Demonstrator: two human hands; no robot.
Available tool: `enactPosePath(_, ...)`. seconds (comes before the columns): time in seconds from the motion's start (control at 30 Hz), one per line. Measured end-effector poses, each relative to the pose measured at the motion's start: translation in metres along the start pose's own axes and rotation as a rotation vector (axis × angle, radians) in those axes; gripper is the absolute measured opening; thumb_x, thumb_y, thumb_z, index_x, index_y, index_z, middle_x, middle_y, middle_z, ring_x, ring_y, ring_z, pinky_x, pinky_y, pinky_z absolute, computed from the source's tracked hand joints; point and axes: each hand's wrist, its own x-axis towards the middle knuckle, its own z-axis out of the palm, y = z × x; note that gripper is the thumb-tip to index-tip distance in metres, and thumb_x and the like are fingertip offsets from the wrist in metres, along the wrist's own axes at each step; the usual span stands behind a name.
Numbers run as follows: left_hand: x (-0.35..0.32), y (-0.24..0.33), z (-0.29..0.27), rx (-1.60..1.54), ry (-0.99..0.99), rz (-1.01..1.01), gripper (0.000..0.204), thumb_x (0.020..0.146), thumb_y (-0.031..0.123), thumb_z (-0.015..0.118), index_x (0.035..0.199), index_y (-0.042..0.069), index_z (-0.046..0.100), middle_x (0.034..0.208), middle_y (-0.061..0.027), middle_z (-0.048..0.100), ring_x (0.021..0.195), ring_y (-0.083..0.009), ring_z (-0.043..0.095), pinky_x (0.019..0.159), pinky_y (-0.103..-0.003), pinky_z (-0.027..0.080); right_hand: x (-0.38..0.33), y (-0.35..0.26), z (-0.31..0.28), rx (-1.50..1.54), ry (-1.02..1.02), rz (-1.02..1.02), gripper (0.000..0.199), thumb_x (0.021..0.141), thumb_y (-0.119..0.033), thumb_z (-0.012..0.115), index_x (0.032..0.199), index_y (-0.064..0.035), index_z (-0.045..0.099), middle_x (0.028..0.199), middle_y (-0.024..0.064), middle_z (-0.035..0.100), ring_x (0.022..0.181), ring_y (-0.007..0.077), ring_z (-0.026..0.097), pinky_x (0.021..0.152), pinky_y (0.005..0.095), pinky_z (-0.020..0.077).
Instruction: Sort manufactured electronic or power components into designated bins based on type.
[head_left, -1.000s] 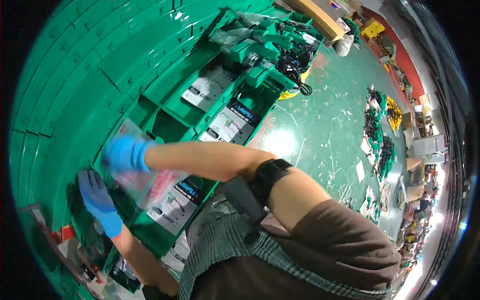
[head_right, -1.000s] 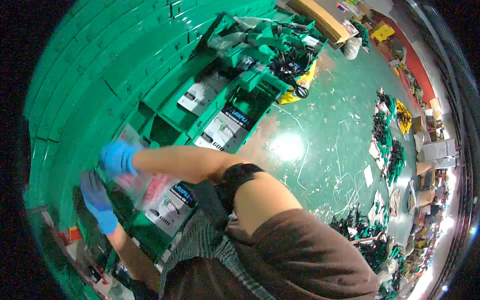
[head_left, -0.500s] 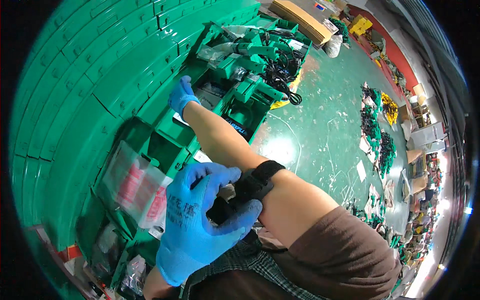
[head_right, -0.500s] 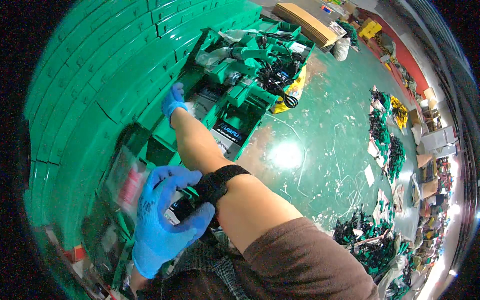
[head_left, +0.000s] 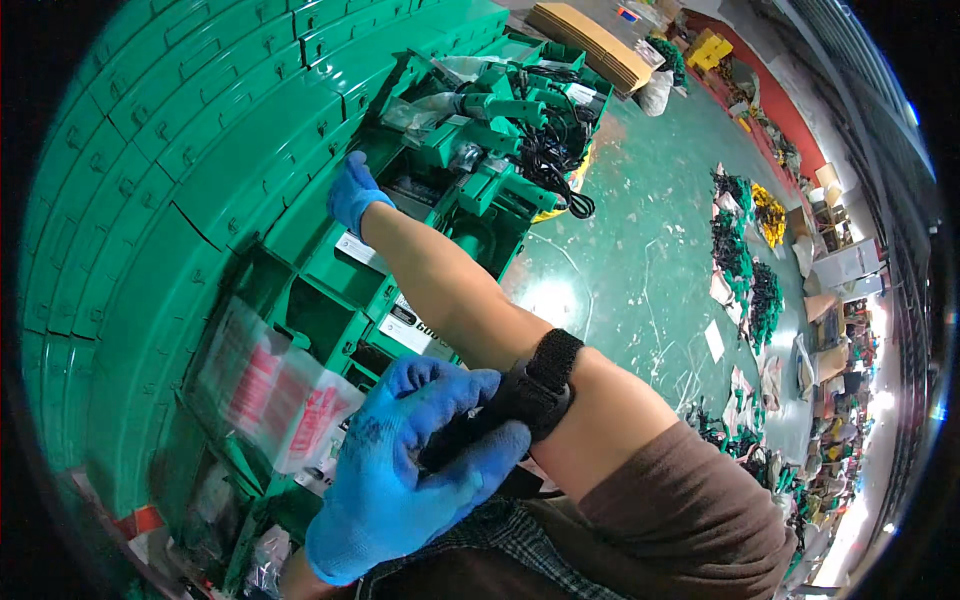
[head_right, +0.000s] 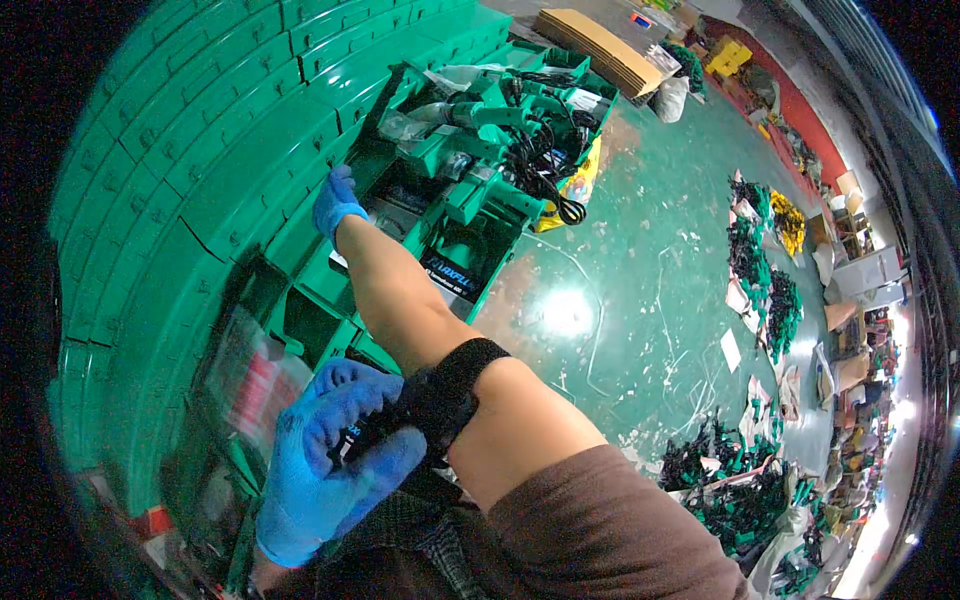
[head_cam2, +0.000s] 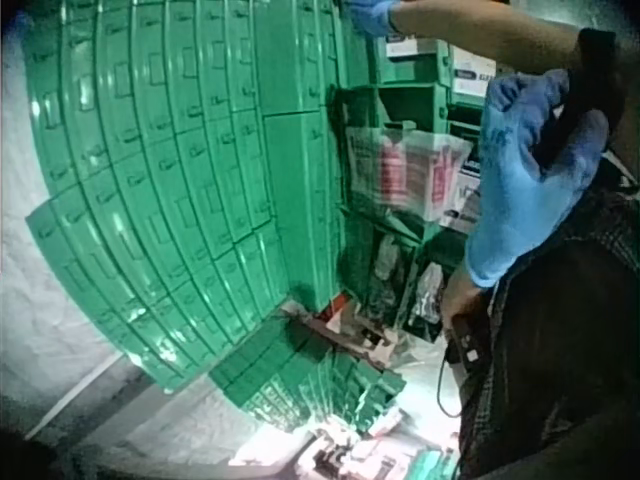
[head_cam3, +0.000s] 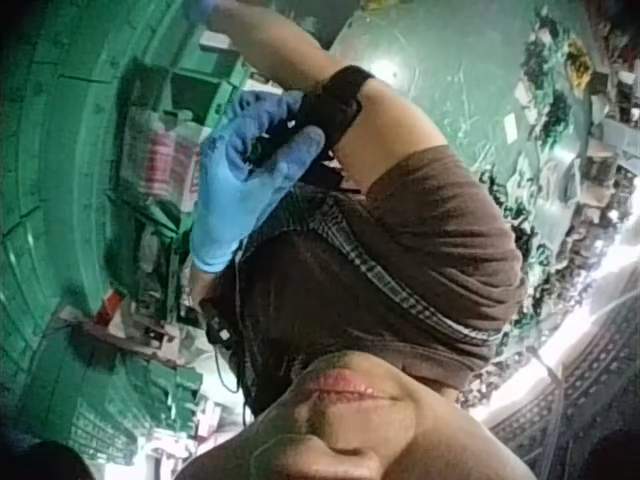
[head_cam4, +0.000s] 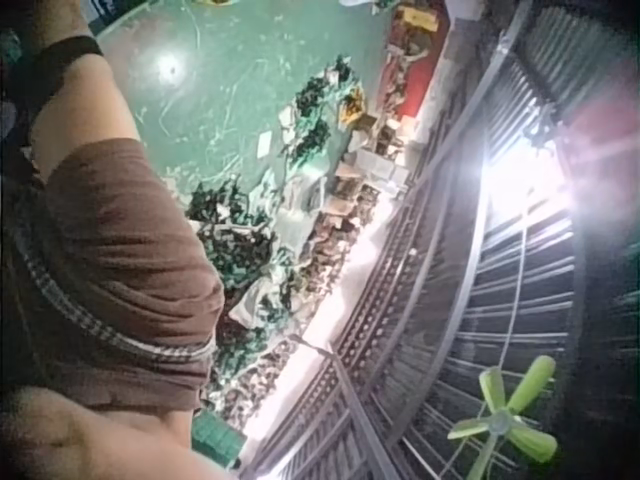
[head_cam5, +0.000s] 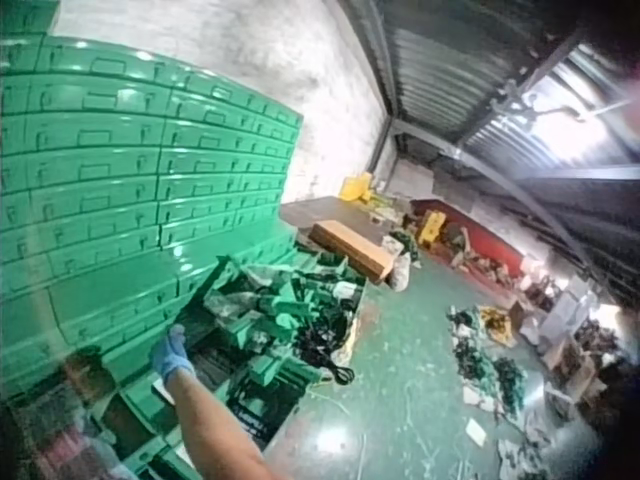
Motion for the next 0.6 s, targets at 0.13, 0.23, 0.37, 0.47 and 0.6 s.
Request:
enactPosePath(0.13,0.008,-0.004,-0.01,-0.212,-0.023,-0.15,0.016,0.078,0.01,0.067,0.089,0.0,0.059,0.091,-0.0028,0.056,0.085,-0.0106,0.051,0.08,-0.025,0.041,0.002,-0.013,0.004,-0.016,0.163,0.017,0.023,0.08,-0.019,0.052,0.092,-0.009,0.068,0.093,0.0138,0.064,0.081,0.0358,0.059,0.079,0.0569,0.0367)
enactPosePath(0.23,0.007,-0.013,-0.018,-0.449,0.15,-0.28,0.025,0.08,0.015,0.068,0.099,0.001,0.06,0.097,-0.0014,0.06,0.087,-0.0077,0.053,0.082,-0.023,0.043,0.002,-0.021,-0.002,-0.108,0.111,-0.051,0.018,0.078,-0.019,0.056,0.089,-0.0111,0.068,0.087,0.0088,0.065,0.075,0.0322,0.059,0.076,0.0544,0.0382)
enactPosePath(0.37,0.015,-0.013,-0.02,-0.534,0.224,-0.311,0.016,0.078,0.009,0.069,0.091,0.002,0.064,0.083,0.0014,0.061,0.08,-0.0056,0.053,0.075,-0.022,0.043,0.001,-0.015,-0.001,-0.177,0.116,-0.044,0.022,0.079,-0.019,0.054,0.09,-0.0084,0.068,0.091,0.0146,0.064,0.08,0.0365,0.058,0.078,0.0565,0.038)
enactPosePath(0.47,0.013,-0.012,-0.021,-0.536,0.212,-0.31,0.014,0.078,0.008,0.068,0.089,0.001,0.065,0.083,0.0003,0.061,0.08,-0.0067,0.053,0.075,-0.022,0.043,0.001,-0.013,-0.007,-0.222,0.06,-0.096,0.023,0.079,-0.019,0.053,0.091,-0.0069,0.069,0.094,0.0182,0.064,0.082,0.0387,0.058,0.079,0.0579,0.0377)
enactPosePath(0.6,0.009,-0.007,-0.022,-0.399,-0.038,-0.323,0.013,0.079,0.007,0.067,0.09,0.001,0.065,0.085,-0.0008,0.062,0.083,-0.0078,0.054,0.077,-0.023,0.043,0.003,-0.019,-0.009,-0.067,0.046,-0.06,0.025,0.079,-0.022,0.053,0.095,-0.009,0.068,0.096,0.0167,0.064,0.086,0.0391,0.058,0.079,0.0584,0.0375)
